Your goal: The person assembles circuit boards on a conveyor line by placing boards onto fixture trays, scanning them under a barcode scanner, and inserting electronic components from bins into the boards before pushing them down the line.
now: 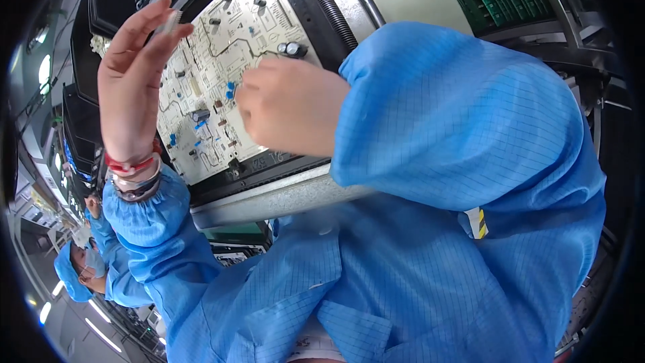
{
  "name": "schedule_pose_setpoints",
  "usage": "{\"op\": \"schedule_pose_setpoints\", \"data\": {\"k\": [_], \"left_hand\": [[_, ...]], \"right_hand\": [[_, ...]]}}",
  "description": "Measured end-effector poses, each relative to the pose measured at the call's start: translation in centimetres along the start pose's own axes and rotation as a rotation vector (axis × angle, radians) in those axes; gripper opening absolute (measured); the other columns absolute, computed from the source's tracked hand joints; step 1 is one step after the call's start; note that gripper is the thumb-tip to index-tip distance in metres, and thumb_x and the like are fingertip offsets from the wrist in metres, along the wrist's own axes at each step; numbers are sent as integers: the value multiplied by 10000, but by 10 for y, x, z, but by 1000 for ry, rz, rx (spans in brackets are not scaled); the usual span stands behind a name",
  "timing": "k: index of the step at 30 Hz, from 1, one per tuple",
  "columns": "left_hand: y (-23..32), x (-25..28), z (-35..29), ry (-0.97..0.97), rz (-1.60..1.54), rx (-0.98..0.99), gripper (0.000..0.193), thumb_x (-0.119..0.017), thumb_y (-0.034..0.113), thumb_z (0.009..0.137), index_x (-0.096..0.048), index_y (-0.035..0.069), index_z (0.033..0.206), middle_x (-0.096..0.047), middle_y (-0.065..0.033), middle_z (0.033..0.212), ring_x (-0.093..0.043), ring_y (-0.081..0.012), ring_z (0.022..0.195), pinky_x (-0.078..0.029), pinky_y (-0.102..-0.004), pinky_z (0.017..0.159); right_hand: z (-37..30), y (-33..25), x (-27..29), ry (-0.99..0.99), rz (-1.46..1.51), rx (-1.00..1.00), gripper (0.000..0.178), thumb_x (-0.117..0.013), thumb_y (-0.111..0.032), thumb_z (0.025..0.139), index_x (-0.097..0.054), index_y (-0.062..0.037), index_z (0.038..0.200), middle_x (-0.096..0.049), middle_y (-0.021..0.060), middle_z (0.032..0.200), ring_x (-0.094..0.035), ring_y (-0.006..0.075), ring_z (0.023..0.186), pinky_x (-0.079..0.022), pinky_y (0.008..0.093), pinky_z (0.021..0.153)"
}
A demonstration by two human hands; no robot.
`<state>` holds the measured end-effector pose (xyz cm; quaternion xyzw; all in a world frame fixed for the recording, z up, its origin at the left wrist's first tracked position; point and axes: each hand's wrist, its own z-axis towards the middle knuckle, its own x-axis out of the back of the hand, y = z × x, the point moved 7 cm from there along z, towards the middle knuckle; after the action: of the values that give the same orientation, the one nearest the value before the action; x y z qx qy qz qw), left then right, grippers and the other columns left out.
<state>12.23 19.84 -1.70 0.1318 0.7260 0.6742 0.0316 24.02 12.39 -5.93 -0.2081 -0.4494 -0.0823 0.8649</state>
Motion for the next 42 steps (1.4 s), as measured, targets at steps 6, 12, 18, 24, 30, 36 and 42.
{"op": "schedule_pose_setpoints", "data": {"k": [6, 12, 18, 24, 30, 36, 42], "left_hand": [[-4, -44, 12, 18, 567, -232, 401, -716, -23, 680, -615, 53, 1061, -641, -36, 894, -588, -54, 671, -428, -182, 521], [-25, -54, 17, -34, 692, -244, 416, -711, -15, 660, -618, 68, 1057, -637, -30, 828, -514, -69, 576, -421, -204, 505], [-22, -50, 12, -35, 786, -167, 437, -709, -28, 642, -619, 68, 1059, -629, -25, 811, -470, -64, 538, -427, -204, 499], [-12, -61, 27, -145, 937, -206, 383, -720, -24, 615, -614, 47, 976, -596, -57, 780, -526, -155, 591, -464, -267, 563], [-14, -57, 23, -129, 871, -252, 166, -602, 26, 692, -591, 53, 855, -574, -134, 784, -573, -317, 743, -461, -394, 646], [-9, -49, -9, -156, 937, -393, 217, -593, 75, 720, -610, 97, 935, -584, -143, 723, -584, -333, 761, -476, -424, 649], [44, 5, -85, -194, 858, -436, 417, -610, 114, 792, -487, 22, 1179, -564, -153, 1052, -517, -320, 1014, -446, -399, 849]], "right_hand": [[-16, -44, 36, 65, 219, 342, 231, -577, -124, 624, -621, 40, 781, -547, 75, 720, -541, 214, 719, -463, 355, 818], [-17, -45, 22, 108, 314, 334, 139, -562, -135, 590, -569, -3, 632, -532, 65, 653, -527, 214, 687, -455, 367, 839], [-14, -47, 22, 118, 277, 304, 126, -567, -136, 601, -569, -10, 611, -540, 61, 632, -529, 206, 673, -445, 381, 861], [-12, -41, 25, 129, 289, 286, 116, -568, -131, 610, -566, -15, 617, -539, 59, 632, -530, 206, 664, -449, 372, 856], [5, 0, 53, 288, 339, 251, 206, -644, -133, 566, -599, -25, 735, -520, 61, 645, -531, 219, 641, -480, 362, 719], [-8, 98, 44, 46, -35, -544, 353, -477, -316, 893, -629, -38, 738, -550, 149, 603, -546, 326, 584, -410, 428, 548], [-32, 126, -24, -216, 90, -629, 452, -412, -388, 920, -625, -48, 713, -598, 201, 641, -588, 390, 619, -450, 494, 575]]}}
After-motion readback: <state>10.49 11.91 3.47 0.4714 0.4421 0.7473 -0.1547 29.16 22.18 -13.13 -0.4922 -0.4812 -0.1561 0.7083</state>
